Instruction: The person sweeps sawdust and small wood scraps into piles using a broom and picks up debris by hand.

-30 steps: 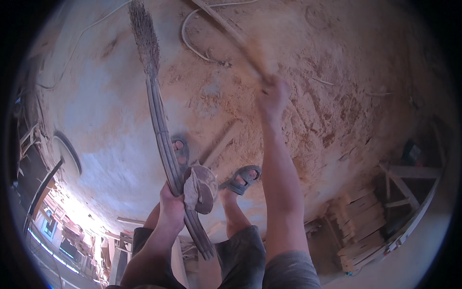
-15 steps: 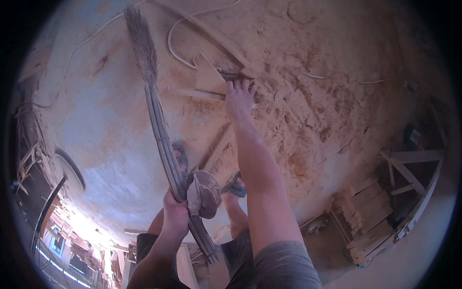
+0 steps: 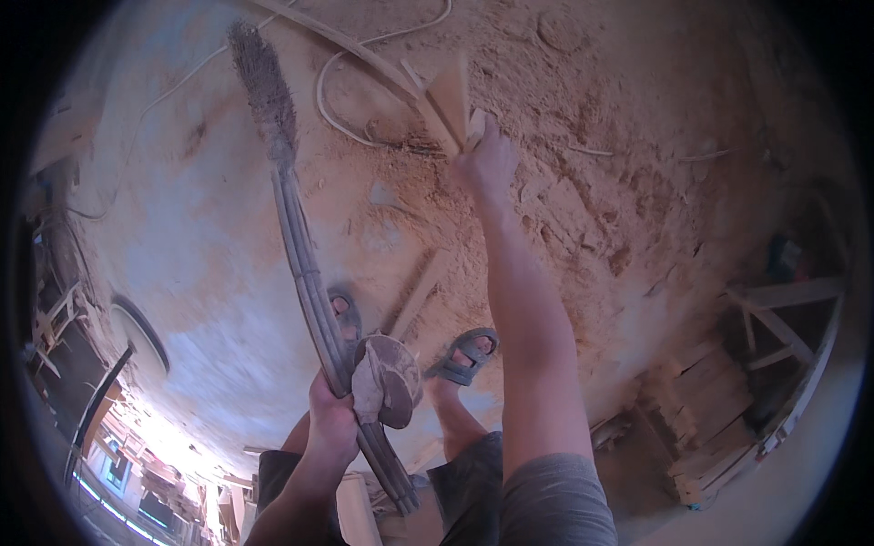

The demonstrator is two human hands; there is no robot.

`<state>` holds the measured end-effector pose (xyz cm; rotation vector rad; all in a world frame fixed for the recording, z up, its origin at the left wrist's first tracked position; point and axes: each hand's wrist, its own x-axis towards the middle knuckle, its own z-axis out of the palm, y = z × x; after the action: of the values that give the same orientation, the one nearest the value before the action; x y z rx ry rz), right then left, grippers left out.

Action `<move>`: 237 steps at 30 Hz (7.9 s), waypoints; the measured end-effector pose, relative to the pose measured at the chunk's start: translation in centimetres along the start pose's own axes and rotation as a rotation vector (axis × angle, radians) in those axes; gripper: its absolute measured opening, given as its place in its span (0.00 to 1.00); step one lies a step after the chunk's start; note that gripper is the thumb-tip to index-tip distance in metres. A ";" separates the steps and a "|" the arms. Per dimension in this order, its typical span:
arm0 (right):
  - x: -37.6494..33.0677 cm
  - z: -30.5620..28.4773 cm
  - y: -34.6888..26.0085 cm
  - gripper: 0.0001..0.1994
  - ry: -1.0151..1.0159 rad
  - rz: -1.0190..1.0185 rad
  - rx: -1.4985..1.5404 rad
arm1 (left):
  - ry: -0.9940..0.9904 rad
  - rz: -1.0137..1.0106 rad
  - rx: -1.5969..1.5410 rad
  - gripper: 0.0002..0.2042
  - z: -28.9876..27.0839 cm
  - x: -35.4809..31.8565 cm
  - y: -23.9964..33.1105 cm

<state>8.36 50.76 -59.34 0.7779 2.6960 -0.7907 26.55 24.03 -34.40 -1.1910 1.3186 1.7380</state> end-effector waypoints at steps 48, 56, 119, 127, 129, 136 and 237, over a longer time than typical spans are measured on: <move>-5.5 -6.0 19.1 0.19 0.228 0.457 0.442 | -0.065 -0.030 0.061 0.21 1.6 -0.7 0.9; 5.3 -2.1 5.3 0.18 0.189 0.309 0.081 | -0.105 -0.102 0.002 0.19 2.1 -0.2 1.9; 0.1 7.2 -7.9 0.37 0.275 -0.022 0.103 | -0.104 -0.093 -0.200 0.18 0.9 -1.5 5.5; -1.1 4.0 -2.0 0.20 0.355 -0.020 0.393 | -0.064 -0.056 -0.095 0.18 2.3 -2.1 2.7; -2.4 2.1 -0.4 0.19 0.445 0.125 0.582 | -0.080 -0.089 -0.151 0.18 3.0 -2.2 2.6; -14.8 -11.6 7.9 0.28 0.372 0.457 0.746 | 0.061 0.033 -0.193 0.16 1.5 -3.8 -1.7; -60.6 -18.7 -38.9 0.13 -1.085 -0.537 -0.442 | 0.359 0.299 -1.488 0.11 -43.3 -38.3 -32.3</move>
<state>36.30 7.52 -5.64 -0.4221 1.8988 -0.4478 81.63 -7.00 -14.68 -2.1697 0.0982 2.9188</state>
